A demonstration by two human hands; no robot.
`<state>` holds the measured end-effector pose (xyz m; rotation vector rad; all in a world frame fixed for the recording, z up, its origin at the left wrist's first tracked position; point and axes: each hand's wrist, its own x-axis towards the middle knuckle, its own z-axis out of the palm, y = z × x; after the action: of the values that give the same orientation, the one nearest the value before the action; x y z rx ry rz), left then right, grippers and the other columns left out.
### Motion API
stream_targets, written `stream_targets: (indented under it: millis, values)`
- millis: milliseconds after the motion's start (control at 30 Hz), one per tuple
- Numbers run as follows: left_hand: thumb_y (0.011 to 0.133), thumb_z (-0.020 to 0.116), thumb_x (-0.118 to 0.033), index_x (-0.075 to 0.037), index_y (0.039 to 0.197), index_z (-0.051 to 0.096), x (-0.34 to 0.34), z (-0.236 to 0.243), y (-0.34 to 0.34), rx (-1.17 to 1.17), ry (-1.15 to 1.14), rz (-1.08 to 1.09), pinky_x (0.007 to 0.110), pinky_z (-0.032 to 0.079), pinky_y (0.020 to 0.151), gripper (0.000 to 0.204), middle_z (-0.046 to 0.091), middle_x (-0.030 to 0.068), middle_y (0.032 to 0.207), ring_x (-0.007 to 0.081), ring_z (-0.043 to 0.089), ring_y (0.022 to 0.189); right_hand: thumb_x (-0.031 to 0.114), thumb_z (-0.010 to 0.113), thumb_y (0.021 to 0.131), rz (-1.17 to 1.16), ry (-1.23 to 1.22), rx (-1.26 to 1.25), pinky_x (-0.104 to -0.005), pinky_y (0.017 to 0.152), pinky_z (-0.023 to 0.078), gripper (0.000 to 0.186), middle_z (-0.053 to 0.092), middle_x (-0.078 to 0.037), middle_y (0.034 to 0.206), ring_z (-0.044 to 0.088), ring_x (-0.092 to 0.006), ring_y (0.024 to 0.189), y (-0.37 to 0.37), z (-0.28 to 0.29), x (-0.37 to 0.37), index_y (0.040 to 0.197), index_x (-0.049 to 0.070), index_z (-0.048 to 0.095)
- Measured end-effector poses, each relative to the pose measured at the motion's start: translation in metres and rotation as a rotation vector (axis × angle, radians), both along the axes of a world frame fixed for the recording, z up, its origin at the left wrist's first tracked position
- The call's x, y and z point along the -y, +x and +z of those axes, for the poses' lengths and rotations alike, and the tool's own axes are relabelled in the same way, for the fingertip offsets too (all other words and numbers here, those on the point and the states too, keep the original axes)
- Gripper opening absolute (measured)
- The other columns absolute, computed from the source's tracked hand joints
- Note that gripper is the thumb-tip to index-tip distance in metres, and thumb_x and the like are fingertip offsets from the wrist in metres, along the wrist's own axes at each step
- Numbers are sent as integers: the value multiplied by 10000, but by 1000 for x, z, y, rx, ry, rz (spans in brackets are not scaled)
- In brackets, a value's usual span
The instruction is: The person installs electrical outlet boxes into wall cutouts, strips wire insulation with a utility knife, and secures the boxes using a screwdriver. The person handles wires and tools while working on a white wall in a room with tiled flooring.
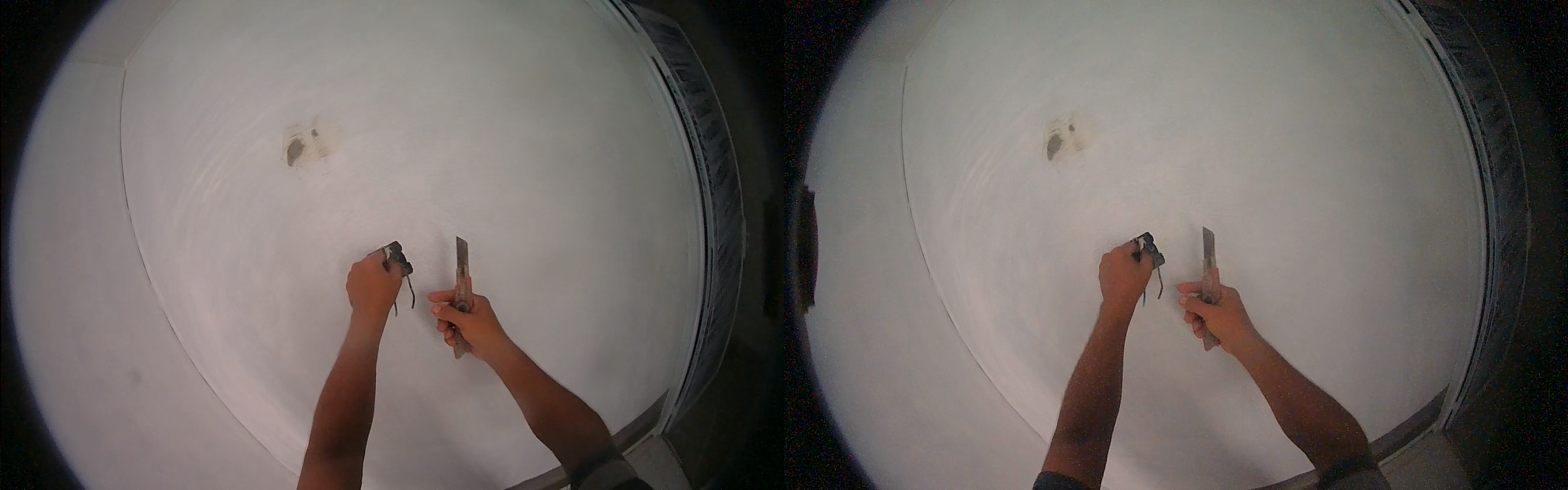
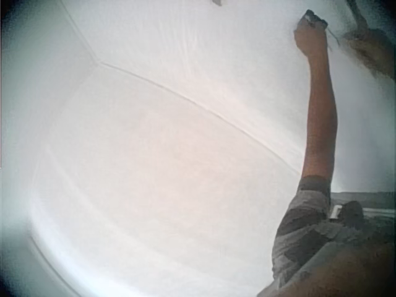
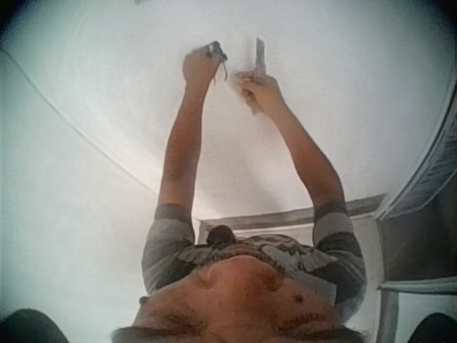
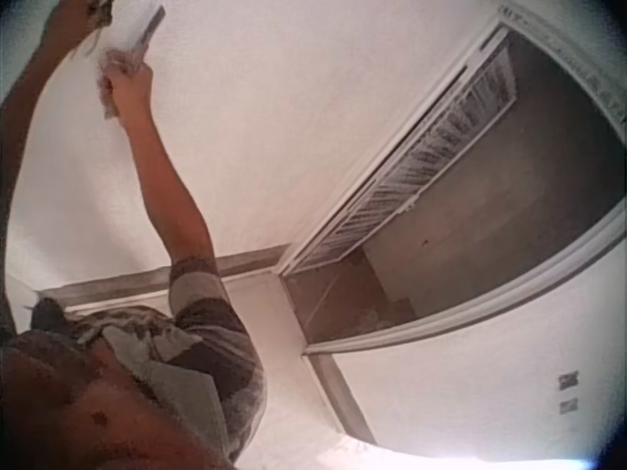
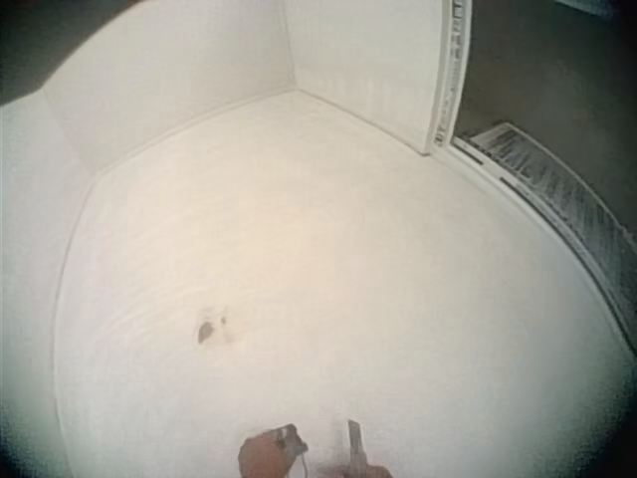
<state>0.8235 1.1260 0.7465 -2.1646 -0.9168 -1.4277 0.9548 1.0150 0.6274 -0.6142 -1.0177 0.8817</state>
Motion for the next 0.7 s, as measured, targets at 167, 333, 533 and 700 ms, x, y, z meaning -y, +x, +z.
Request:
stream_targets:
  millis: [167,333,533,700]
  values:
    - [884,657,-227,-32,802,703,-18,-10,-8,7,113,-66,497,558,674,217,709,201,775,409,696,726,103,722,938,-34,-102,-46,-294,500,470,241,614,-55,766,577,-132,618,14,-49,21,1139,-10,653]
    - [892,658,-232,-34,799,697,-20,-8,-1,134,141,-90,482,549,643,223,701,197,755,401,693,700,116,749,920,-94,-215,-148,-300,499,492,227,624,-57,751,583,-134,597,27,-109,40,1098,-4,676]
    - [890,680,-208,-33,811,705,-23,-17,0,241,200,-210,425,551,616,194,713,173,738,341,707,648,123,751,920,-140,-292,-267,-311,506,534,197,646,-65,737,598,-135,563,43,-191,55,1058,-3,691]
    - [892,713,-237,-22,839,718,-16,-14,-15,409,128,-439,363,548,619,221,722,167,717,265,706,607,76,743,903,-220,-402,-386,-312,483,489,138,617,-57,713,565,-146,557,53,-243,80,1010,26,671]
